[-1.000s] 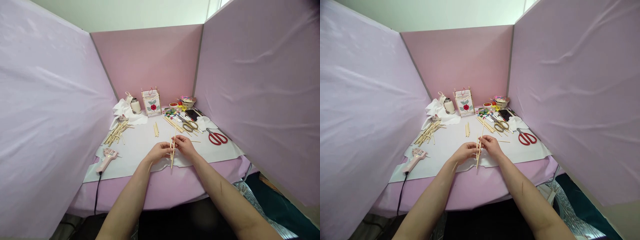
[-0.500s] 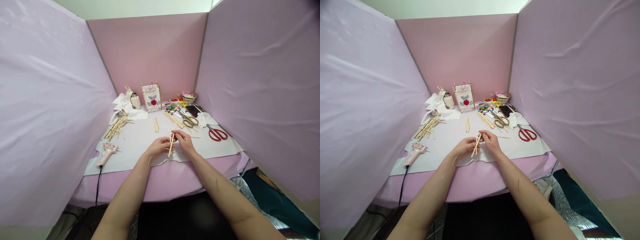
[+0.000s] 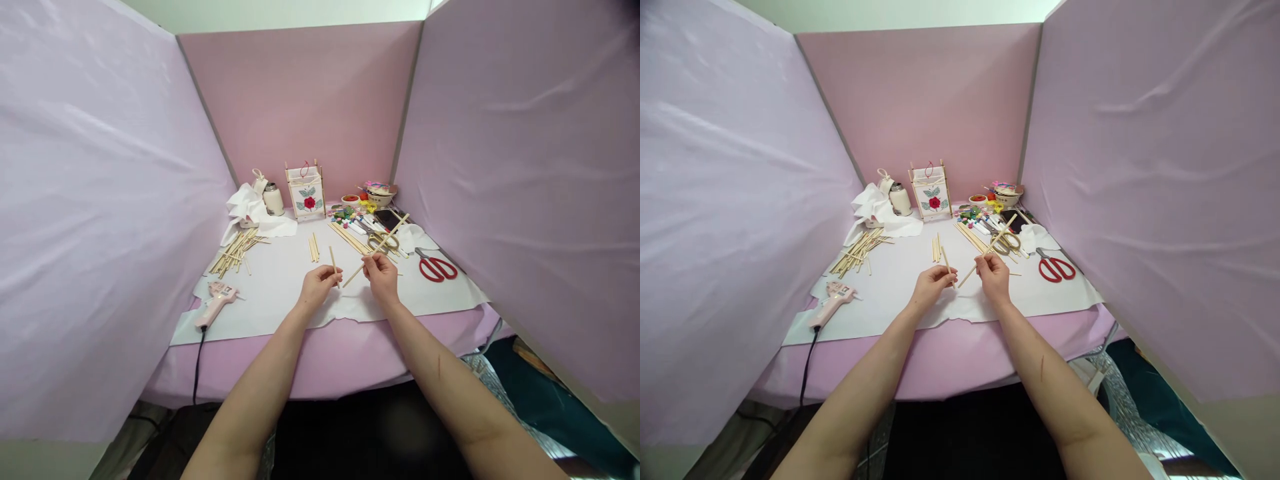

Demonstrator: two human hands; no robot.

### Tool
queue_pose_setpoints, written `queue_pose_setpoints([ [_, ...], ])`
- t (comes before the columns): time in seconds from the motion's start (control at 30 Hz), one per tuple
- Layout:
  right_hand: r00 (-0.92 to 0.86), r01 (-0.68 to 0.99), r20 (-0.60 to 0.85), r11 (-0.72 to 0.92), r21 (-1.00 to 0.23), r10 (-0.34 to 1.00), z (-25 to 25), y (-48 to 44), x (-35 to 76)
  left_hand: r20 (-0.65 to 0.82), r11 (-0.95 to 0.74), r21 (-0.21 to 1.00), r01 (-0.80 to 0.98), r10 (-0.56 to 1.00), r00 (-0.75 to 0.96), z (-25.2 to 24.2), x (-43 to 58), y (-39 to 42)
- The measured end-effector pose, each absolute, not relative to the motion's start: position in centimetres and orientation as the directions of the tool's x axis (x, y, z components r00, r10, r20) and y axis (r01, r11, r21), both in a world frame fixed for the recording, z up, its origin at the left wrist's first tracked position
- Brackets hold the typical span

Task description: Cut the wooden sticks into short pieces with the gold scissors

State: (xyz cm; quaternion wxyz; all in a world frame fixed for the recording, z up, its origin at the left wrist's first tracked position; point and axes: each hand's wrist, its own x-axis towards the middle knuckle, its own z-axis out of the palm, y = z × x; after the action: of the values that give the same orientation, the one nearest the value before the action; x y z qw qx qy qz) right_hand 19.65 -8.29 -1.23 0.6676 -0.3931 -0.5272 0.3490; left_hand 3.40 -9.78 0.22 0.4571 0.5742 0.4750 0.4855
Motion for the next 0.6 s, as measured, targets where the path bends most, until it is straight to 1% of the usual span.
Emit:
queue_pose_setpoints([
  [0.13,0.154,-0.028,0.436,0.445,-0.895,0.887,-1.2,-8.3,19.7,0.064,-0.097,0.98,0.175,0.981,0.185,-0.5,3.6,-9.8],
  [0.3,0.072,0.034,0.472,0.471,-0.882,0.879,-0.6,-8.6,19.1,0.11,-0.187,0.937,0.295,0.959,0.26,-0.9,3.8,-10.1],
  [0.4,0.016,0.072,0.477,0.475,-0.877,0.879,-0.5,-8.4,18.5,0.115,-0.198,0.929,0.312,0.957,0.267,-0.7,3.8,-10.2],
  [0.53,-0.099,0.056,0.476,0.482,-0.874,0.874,-0.7,-8.2,18.3,0.15,-0.233,0.92,0.314,0.952,0.268,-0.7,3.6,-10.2],
  [0.6,-0.146,0.093,0.478,0.493,-0.865,0.866,-0.8,-8.3,18.4,0.155,-0.241,0.919,0.313,0.949,0.275,-0.9,3.6,-10.1],
])
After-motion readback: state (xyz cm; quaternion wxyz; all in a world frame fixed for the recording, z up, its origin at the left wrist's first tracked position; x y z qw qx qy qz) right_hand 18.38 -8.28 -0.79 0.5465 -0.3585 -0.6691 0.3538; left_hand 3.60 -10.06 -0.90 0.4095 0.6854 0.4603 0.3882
